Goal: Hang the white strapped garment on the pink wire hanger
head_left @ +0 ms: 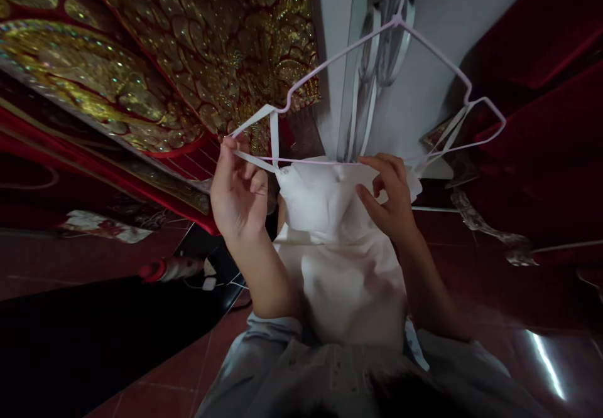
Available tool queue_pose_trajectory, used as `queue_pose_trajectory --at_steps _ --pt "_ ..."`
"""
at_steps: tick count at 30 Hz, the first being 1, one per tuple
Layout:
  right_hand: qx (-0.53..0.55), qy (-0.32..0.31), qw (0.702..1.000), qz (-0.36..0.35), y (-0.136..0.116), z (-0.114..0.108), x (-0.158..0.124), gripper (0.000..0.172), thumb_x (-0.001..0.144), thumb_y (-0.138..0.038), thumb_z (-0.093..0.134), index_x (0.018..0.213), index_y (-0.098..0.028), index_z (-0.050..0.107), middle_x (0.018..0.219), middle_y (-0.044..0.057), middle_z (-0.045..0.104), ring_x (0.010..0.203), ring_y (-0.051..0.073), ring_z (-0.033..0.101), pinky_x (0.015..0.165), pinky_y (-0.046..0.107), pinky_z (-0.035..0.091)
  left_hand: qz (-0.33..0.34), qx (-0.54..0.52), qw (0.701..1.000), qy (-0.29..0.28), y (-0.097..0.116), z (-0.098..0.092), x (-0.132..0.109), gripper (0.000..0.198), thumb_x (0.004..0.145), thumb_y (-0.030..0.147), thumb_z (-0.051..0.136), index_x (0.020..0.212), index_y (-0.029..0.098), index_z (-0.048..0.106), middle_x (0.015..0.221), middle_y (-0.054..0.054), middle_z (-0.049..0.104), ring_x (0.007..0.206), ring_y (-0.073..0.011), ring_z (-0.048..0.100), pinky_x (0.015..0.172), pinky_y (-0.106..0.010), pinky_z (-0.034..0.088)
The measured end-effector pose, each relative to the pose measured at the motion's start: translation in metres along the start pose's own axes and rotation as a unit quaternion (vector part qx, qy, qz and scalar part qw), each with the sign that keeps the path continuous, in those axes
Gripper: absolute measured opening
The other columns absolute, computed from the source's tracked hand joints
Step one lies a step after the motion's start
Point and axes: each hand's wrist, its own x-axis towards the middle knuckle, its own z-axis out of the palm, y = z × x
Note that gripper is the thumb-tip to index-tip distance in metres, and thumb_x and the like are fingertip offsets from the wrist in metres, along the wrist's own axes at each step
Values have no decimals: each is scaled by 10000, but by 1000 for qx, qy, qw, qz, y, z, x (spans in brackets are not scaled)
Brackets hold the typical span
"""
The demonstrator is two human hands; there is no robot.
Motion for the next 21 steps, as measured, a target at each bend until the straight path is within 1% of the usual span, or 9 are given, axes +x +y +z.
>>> queue_pose_trajectory --at_steps 4,9,11,13,15,17,18,20,21 --pt "-1 -7 1000 11 1 0 0 398 1016 -369 666 1411 -353 707 1360 88 675 706 128 531 685 377 615 20 22 1000 6 0 -3 6 296 1158 168 625 924 223 798 919 0 745 532 -87 293 483 -298 230" --pt "3 -1 1000 2 2 -1 -1 398 1011 -340 667 1408 -331 710 1343 88 675 706 119 530 682 355 604 27 34 999 2 -5 -7 7 245 1170 186 620 981 193 775 899 -13 740 509 -72 263 482 -289 188" --pt "-2 0 1000 1 3 -1 -1 399 1016 -338 666 1412 -327 707 1346 88 672 709 117 527 682 347 600 74 65 995 -9 -11 -9 7 203 1150 239 680 986 193 791 918 -13 731 505 -59 273 474 -284 196" --pt "-7 -3 1000 1 3 -2 -1 395 1025 -352 662 1417 -320 702 1355 92 670 708 116 521 678 343 596 154 122 980 -18 -15 -14 9 160 1096 309 776 977 213 822 985 -20 746 531 -55 374 469 -276 254" --pt "-8 -3 1000 -1 4 -3 0 383 1035 -359 659 1413 -310 701 1355 96 669 703 114 517 674 339 592 218 176 959 -32 -17 -23 15 124 1037 375 848 978 267 849 1061 -22 775 633 -88 559 507 -270 378" --pt "-5 4 1000 -7 5 -4 1 370 1040 -351 660 1404 -302 706 1338 95 672 701 114 517 667 335 584 237 192 951 -53 -16 -36 24 94 1019 418 857 997 327 855 1105 -11 801 827 -153 717 638 -284 523" --pt "-3 6 1000 -10 5 -4 1 367 1041 -345 661 1402 -300 707 1330 95 674 705 116 521 667 335 582 235 184 952 -60 -14 -43 28 84 1026 427 843 1005 346 852 1106 -6 808 925 -177 756 722 -297 571" --pt "0 7 1000 -14 5 -4 1 371 1042 -342 662 1408 -303 705 1321 95 673 717 122 532 668 338 581 226 174 956 -69 -13 -53 33 79 1037 425 818 1014 356 847 1116 -2 814 1063 -201 778 865 -324 610" --pt "1 4 1000 -13 4 -3 1 377 1041 -343 662 1415 -308 702 1325 96 670 725 125 539 671 342 583 220 176 957 -70 -13 -56 33 84 1034 427 817 1013 351 844 1118 -4 813 1090 -205 777 901 -331 612"
